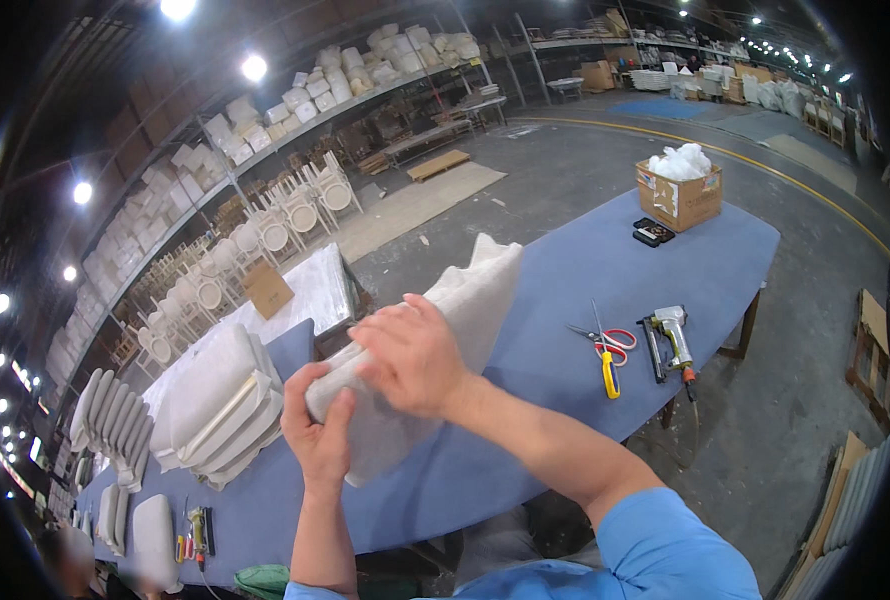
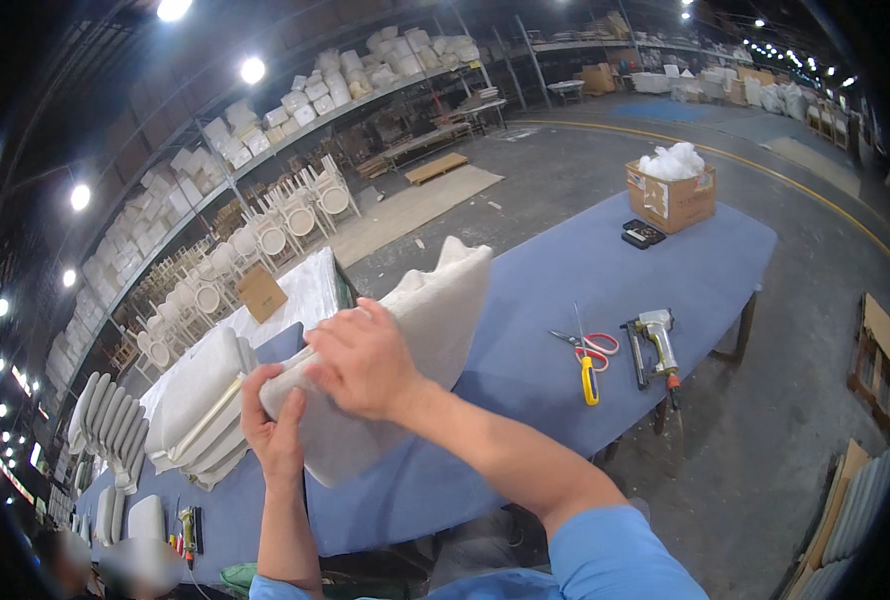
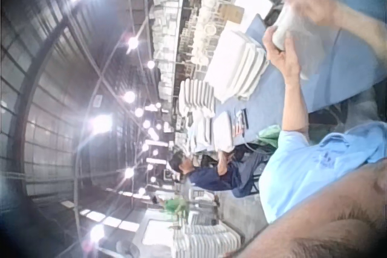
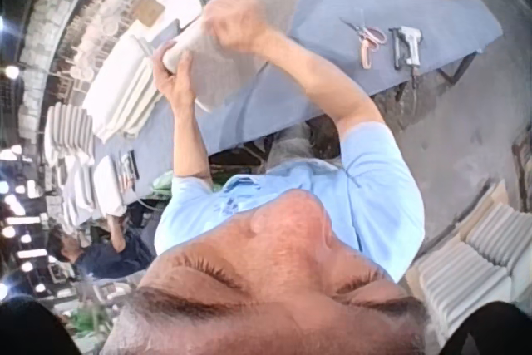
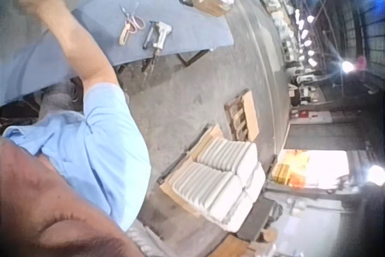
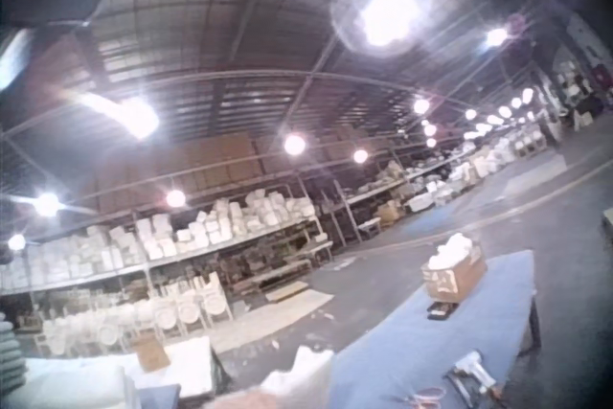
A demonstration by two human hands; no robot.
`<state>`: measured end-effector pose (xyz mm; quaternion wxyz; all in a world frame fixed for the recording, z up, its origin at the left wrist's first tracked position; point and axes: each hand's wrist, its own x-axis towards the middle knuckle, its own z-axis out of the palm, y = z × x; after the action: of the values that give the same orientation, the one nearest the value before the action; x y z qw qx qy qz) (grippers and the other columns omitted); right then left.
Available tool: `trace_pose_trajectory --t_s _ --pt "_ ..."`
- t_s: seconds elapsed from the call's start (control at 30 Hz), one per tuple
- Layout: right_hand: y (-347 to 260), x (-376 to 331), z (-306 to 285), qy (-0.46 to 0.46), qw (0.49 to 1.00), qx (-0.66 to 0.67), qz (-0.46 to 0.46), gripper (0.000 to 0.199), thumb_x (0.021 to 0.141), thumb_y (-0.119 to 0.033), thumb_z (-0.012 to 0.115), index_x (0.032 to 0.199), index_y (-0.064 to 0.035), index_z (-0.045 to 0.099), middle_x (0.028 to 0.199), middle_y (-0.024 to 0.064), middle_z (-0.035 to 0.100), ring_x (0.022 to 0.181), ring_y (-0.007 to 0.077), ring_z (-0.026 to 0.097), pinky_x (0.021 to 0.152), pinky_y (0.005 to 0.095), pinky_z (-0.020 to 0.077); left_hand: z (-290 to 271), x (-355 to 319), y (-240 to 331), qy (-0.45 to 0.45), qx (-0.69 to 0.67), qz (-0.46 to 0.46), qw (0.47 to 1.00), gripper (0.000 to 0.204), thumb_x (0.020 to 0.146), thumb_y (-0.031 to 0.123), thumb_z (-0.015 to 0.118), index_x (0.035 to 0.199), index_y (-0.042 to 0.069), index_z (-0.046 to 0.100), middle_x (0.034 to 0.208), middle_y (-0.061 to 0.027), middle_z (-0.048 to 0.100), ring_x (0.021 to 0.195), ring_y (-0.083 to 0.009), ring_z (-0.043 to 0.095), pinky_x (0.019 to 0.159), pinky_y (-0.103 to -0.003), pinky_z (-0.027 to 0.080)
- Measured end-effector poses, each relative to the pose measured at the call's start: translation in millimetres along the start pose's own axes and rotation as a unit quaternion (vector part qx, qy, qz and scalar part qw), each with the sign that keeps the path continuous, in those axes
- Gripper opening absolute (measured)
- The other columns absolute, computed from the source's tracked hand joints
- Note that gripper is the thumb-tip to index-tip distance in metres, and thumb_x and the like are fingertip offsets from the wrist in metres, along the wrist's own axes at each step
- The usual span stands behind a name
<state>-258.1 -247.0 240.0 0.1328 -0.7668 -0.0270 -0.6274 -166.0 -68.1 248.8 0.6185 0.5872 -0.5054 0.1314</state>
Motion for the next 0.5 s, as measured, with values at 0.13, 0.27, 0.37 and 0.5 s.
trace_pose_trajectory --t_s 0.13,0.27,0.37,0.5 --pt "112 -1 7 -0.034 0.995 -0.069 0.064 0.029 0.100 -0.031 0.061 0.093 -0.0094 0.078 0.096 0.0112 0.077 0.102 0.0337 0.069 0.099 0.0538 0.0453 -28 -11 -47 0.077 -0.010 -0.008 0.997 0.021 0.101 0.015 0.070 0.118 0.005 0.063 0.102 -0.0015 0.062 0.091 -0.0109 0.056 0.085 -0.027 0.047" --pt "182 21 12 0.017 0.993 -0.106 0.053 0.027 0.103 -0.024 0.057 0.090 -0.0100 0.075 0.094 0.0128 0.075 0.095 0.0376 0.069 0.089 0.0505 0.0502 -66 -15 -89 0.146 0.057 -0.014 0.988 0.023 0.109 0.026 0.061 0.115 0.004 0.062 0.103 -0.0012 0.062 0.094 -0.0107 0.054 0.087 -0.028 0.046" --pt "197 29 51 -0.016 0.973 0.021 0.228 0.030 0.106 -0.031 0.055 0.095 -0.0093 0.073 0.098 0.0142 0.075 0.100 0.0392 0.069 0.091 0.0484 0.0515 -81 -12 -119 0.187 0.047 -0.054 0.980 0.030 0.113 0.032 0.054 0.113 0.004 0.062 0.103 -0.0015 0.061 0.095 -0.0109 0.053 0.088 -0.029 0.045" --pt "204 36 96 -0.024 0.946 0.079 0.313 0.040 0.110 -0.045 0.053 0.103 -0.0096 0.071 0.102 0.0190 0.074 0.104 0.0416 0.069 0.093 0.0507 0.0521 -85 16 -158 0.242 0.214 -0.036 0.946 0.039 0.117 0.035 0.043 0.116 0.000 0.061 0.105 -0.0104 0.063 0.098 -0.0204 0.056 0.094 -0.035 0.046"
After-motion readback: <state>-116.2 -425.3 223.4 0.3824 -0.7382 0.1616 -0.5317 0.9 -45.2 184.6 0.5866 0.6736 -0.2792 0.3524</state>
